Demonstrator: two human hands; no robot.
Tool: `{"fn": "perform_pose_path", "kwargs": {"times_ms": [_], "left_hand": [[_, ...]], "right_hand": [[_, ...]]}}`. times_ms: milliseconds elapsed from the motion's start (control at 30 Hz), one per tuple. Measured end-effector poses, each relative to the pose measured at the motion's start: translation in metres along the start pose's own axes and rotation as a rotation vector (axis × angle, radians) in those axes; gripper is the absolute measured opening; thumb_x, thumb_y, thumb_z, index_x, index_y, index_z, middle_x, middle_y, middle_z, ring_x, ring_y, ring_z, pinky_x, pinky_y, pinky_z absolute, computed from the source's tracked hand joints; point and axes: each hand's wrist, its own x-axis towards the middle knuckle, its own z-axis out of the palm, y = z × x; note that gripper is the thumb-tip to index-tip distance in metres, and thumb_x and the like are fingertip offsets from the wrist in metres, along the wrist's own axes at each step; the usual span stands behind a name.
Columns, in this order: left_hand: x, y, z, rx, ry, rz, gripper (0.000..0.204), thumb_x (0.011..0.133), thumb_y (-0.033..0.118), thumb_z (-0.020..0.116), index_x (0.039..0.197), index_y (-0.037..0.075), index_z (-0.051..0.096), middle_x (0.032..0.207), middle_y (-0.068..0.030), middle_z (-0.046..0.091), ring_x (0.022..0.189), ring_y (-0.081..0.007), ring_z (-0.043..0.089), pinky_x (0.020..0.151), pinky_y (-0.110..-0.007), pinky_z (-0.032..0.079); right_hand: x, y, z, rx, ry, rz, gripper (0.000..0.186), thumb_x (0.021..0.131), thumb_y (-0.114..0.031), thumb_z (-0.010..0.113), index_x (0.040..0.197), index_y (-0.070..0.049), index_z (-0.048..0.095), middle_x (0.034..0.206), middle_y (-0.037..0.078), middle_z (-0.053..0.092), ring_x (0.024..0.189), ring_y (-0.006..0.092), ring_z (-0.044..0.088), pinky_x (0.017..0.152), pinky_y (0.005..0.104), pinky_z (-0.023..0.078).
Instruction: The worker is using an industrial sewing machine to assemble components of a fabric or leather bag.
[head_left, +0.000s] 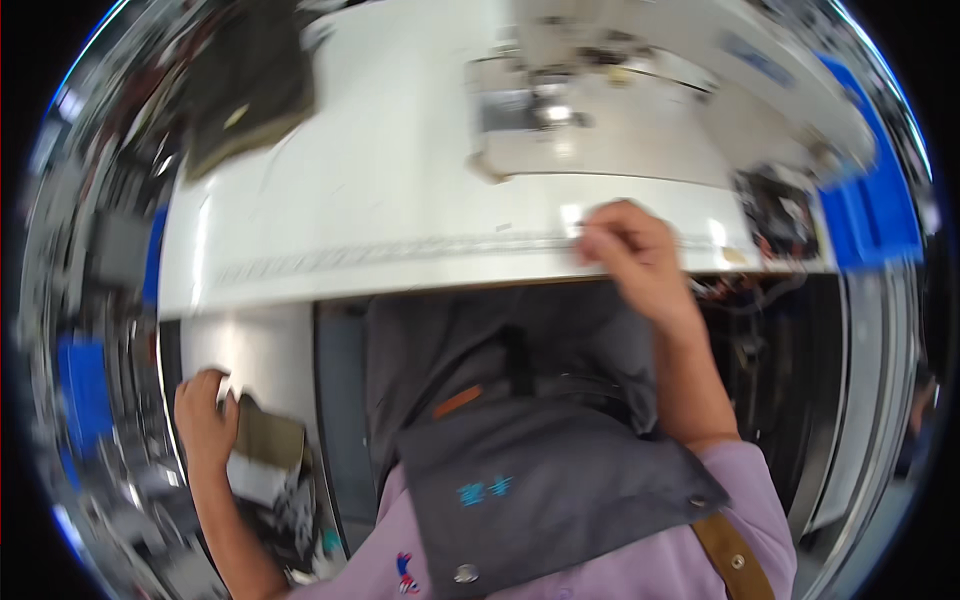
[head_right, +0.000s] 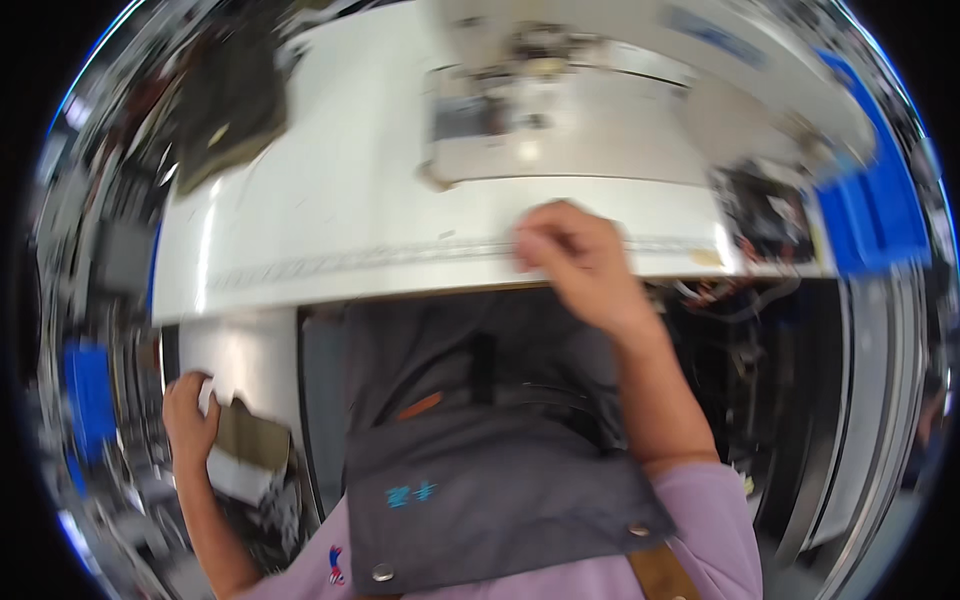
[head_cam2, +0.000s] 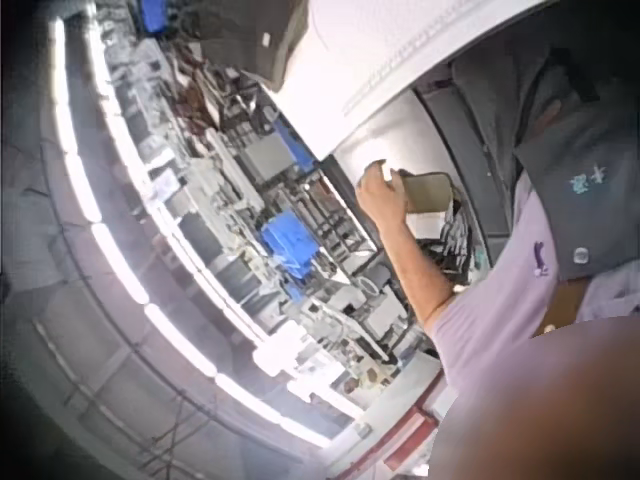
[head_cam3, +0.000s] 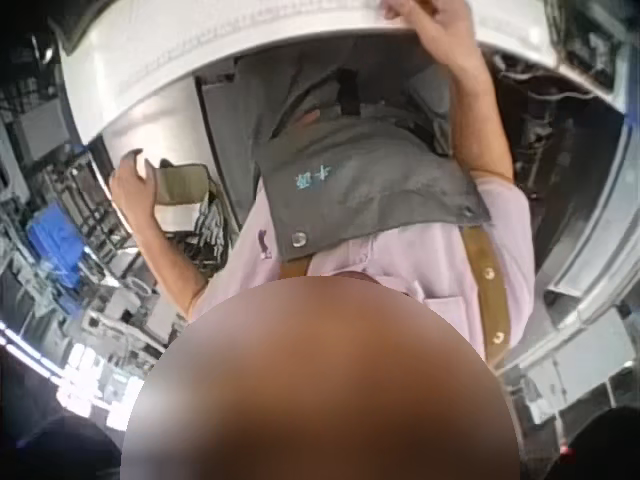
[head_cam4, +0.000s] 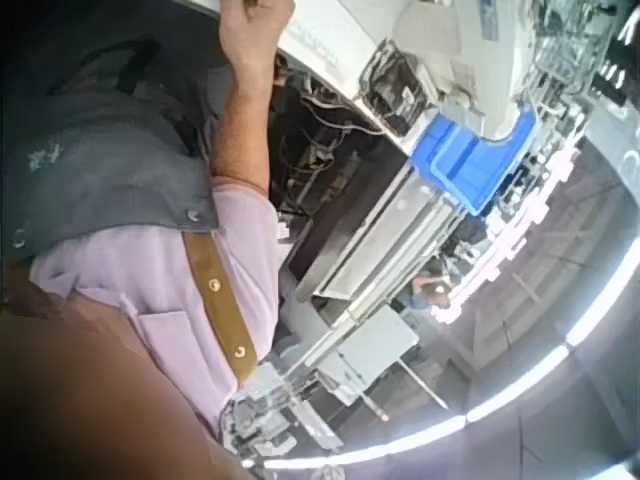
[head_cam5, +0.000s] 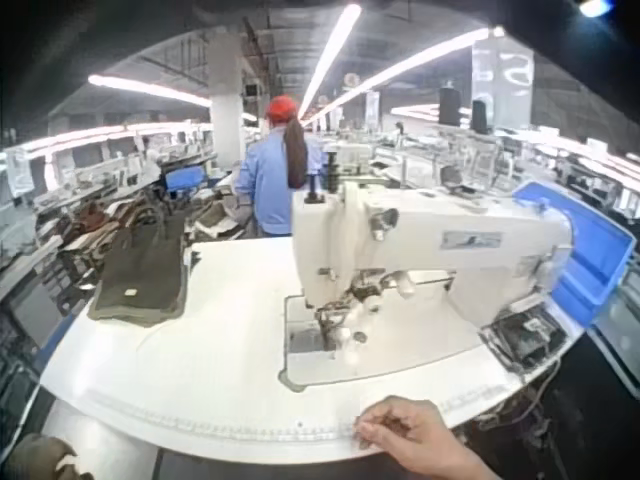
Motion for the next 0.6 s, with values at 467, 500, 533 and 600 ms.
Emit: {"fn": "perform_pose_path", "kwargs": {"times_ms": [467,500,533,600], "left_hand": [[0.194,0.247,-0.017,-0.509,0.339,0.645,0.022,0.076,-0.005,0.067,0.097,0.003,0.068,0.1,-0.0123,0.071,0.094,-0.0318,0.066,0.087,-0.041,0.049],[0.197,0.253,-0.011,-0.529,0.304,0.632,0.025,0.078,-0.003,0.067,0.102,0.003,0.067,0.107,-0.0126,0.07,0.101,-0.0321,0.065,0.09,-0.041,0.048],[0.2,0.263,-0.005,-0.564,0.276,0.633,0.028,0.079,-0.001,0.067,0.107,0.003,0.066,0.112,-0.0133,0.069,0.106,-0.0327,0.064,0.093,-0.041,0.047],[0.202,0.273,0.007,-0.559,0.168,0.61,0.039,0.083,0.006,0.067,0.121,0.003,0.061,0.129,-0.0159,0.062,0.12,-0.0354,0.059,0.102,-0.043,0.043]], "right_hand": [[-0.006,-0.011,-0.011,0.025,-0.035,-0.077,0.013,0.096,-0.012,0.068,0.099,0.0,0.065,0.082,0.006,0.068,0.073,0.0108,0.065,0.066,0.0278,0.052],[-0.005,-0.01,-0.011,-0.031,-0.05,-0.104,0.013,0.095,-0.013,0.069,0.099,-0.001,0.064,0.081,0.007,0.068,0.073,0.0117,0.066,0.065,0.0294,0.052],[-0.005,-0.01,-0.011,-0.025,-0.04,-0.112,0.014,0.095,-0.014,0.069,0.098,-0.002,0.064,0.082,0.009,0.068,0.073,0.0156,0.067,0.066,0.0323,0.052],[-0.003,-0.009,-0.009,-0.01,-0.027,-0.135,0.015,0.094,-0.015,0.069,0.097,-0.002,0.064,0.08,0.011,0.068,0.071,0.0205,0.067,0.065,0.0343,0.052]]}}
